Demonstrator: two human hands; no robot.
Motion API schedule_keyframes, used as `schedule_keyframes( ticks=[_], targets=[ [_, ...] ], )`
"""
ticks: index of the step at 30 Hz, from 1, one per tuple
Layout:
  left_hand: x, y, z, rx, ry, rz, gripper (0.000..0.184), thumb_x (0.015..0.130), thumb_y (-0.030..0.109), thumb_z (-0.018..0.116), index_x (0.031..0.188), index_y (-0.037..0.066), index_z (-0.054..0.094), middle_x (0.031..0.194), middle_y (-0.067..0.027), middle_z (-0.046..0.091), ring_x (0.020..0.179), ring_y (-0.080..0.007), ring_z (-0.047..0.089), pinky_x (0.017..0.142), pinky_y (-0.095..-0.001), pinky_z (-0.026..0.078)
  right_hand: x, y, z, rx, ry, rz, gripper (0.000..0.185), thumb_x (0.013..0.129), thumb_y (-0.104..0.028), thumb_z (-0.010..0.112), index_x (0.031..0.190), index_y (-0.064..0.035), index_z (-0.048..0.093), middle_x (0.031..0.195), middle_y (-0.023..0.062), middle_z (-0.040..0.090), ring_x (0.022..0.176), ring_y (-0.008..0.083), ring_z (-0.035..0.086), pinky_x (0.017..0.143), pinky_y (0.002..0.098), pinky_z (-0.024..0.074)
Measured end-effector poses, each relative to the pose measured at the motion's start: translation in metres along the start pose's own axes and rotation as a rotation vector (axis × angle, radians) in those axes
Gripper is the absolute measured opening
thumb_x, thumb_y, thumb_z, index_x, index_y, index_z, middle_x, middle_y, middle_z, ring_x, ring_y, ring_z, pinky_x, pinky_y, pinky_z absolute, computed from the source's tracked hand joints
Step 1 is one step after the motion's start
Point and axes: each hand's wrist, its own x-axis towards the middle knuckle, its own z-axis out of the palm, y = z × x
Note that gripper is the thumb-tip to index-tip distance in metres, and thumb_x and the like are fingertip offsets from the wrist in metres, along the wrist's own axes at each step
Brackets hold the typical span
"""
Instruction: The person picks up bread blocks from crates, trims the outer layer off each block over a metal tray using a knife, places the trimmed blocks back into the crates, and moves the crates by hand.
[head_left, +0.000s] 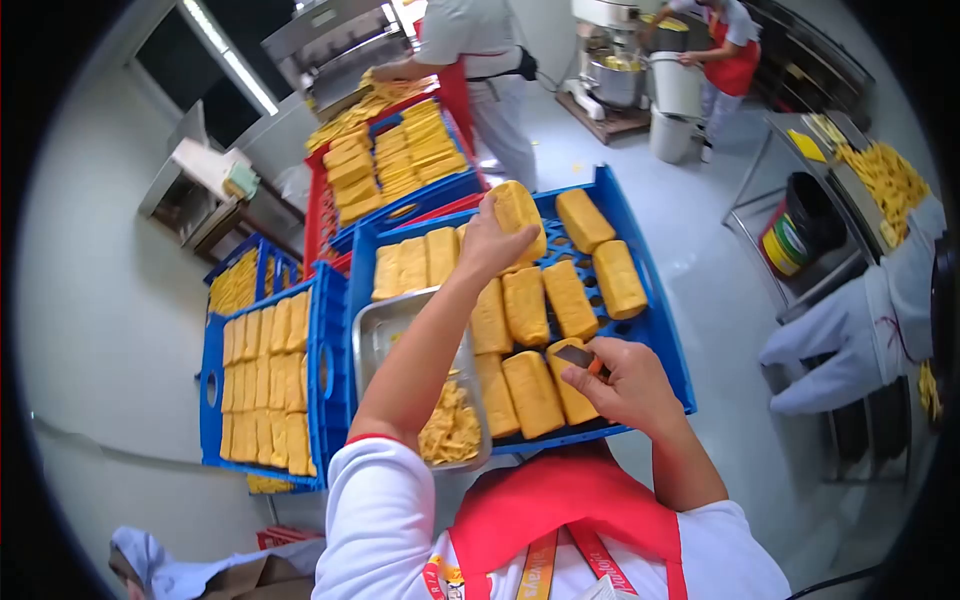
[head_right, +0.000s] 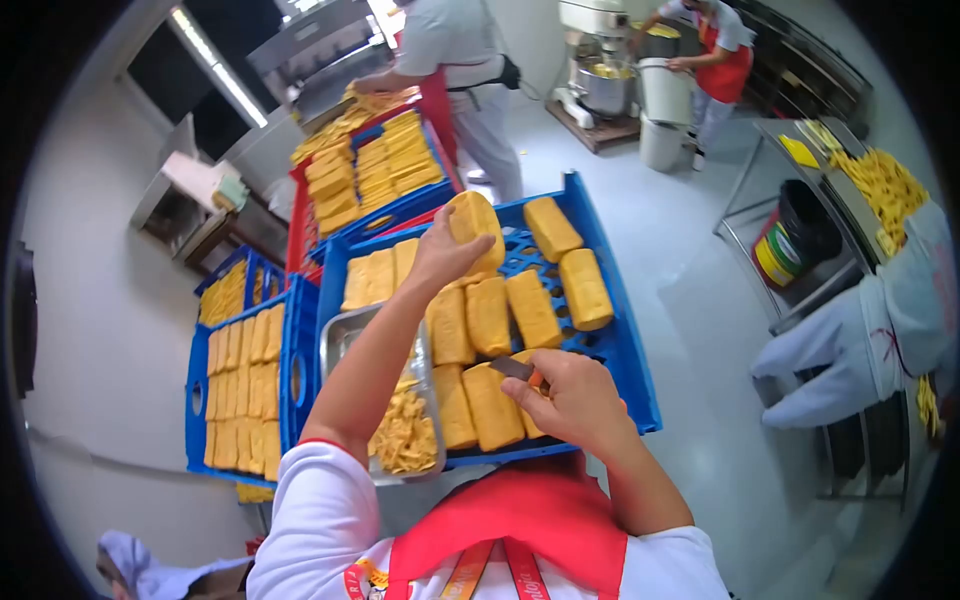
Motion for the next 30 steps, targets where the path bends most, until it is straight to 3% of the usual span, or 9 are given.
schedule_keyframes(
  ticks=[3,5,9,11,15,19,20,25,30],
  targets=[
    [0.032,0.011,0.061,0.186,-0.023,-0.041,0.098,0.074,0.044,0.082,0.15,0.003,0.036,0.139,-0.0321,0.049,0.119,-0.0424,0.06,0.098,-0.0458,0.052,-0.017,0.019,-0.018,0.06,0.041,0.087,0.038,0.088,-0.039,0.074,0.076,-0.0044,0.062,0.064,0.0142,0.062,0.059,0.0322,0.064,0.055,0.0406,0.0473],
    [0.044,0.015,0.088,0.296,-0.069,-0.086,0.094,0.075,0.045,0.081,0.149,0.006,0.038,0.142,-0.0312,0.046,0.121,-0.0412,0.058,0.099,-0.0468,0.051,-0.026,0.027,-0.029,0.228,0.074,0.153,0.033,0.089,-0.028,0.078,0.079,-0.0006,0.062,0.061,0.0097,0.055,0.053,0.0168,0.051,0.051,0.033,0.0401],
    [0.049,0.043,0.114,0.701,-0.246,0.102,0.088,0.074,0.033,0.083,0.15,0.017,0.041,0.15,-0.0182,0.043,0.135,-0.037,0.049,0.104,-0.0514,0.047,-0.035,0.041,-0.044,0.266,0.088,0.199,0.031,0.091,-0.028,0.077,0.084,-0.001,0.064,0.06,0.0066,0.053,0.055,0.0125,0.046,0.051,0.0317,0.0388],
    [0.069,0.012,0.148,0.86,0.071,0.962,0.082,0.072,0.022,0.083,0.146,0.021,0.047,0.149,-0.0095,0.046,0.14,-0.0366,0.042,0.11,-0.0559,0.04,-0.035,0.046,-0.046,0.277,0.104,0.229,0.035,0.091,-0.033,0.076,0.085,-0.0004,0.064,0.061,0.0094,0.057,0.053,0.0154,0.051,0.05,0.0325,0.0408],
    [0.064,0.034,0.14,0.845,-0.244,0.724,0.076,0.068,0.016,0.083,0.138,0.023,0.054,0.146,-0.0053,0.049,0.142,-0.0321,0.041,0.113,-0.0591,0.033,-0.034,0.054,-0.043,0.327,0.068,0.271,0.039,0.092,-0.038,0.075,0.089,0.0002,0.065,0.062,0.0107,0.059,0.053,0.0165,0.052,0.051,0.0327,0.0426],
    [0.048,0.042,0.1,0.292,0.088,0.752,0.077,0.061,0.016,0.088,0.13,0.013,0.054,0.135,-0.0102,0.057,0.138,-0.0321,0.046,0.116,-0.0571,0.031,-0.028,0.048,-0.042,0.384,0.036,0.293,0.04,0.093,-0.039,0.073,0.089,0.0,0.065,0.061,0.0094,0.056,0.053,0.0156,0.049,0.051,0.0324,0.0414],
    [0.036,0.048,0.079,0.224,0.148,0.741,0.063,0.071,0.02,0.082,0.127,0.008,0.055,0.128,-0.0128,0.06,0.131,-0.0353,0.051,0.112,-0.0523,0.038,-0.025,0.049,-0.037,0.392,0.046,0.309,0.04,0.095,-0.039,0.071,0.089,-0.0001,0.064,0.061,0.0089,0.055,0.054,0.0154,0.048,0.052,0.0328,0.041],
    [-0.054,0.057,-0.026,-0.149,0.071,0.476,0.07,0.067,0.014,0.088,0.128,0.006,0.055,0.124,-0.0164,0.063,0.12,-0.0363,0.059,0.1,-0.043,0.048,-0.005,0.031,-0.011,0.428,0.02,0.188,0.041,0.1,-0.039,0.063,0.091,0.0005,0.063,0.062,0.0097,0.052,0.056,0.017,0.046,0.054,0.0344,0.0404],
    [-0.132,0.002,-0.092,-0.24,0.202,0.346,0.065,0.064,0.008,0.088,0.123,0.007,0.061,0.119,-0.0155,0.065,0.113,-0.0329,0.063,0.096,-0.0389,0.051,0.02,-0.002,0.024,0.283,-0.056,0.055,0.036,0.1,-0.033,0.058,0.088,0.0003,0.063,0.072,0.024,0.061,0.071,0.0448,0.063,0.06,0.0461,0.046]
  ],
)
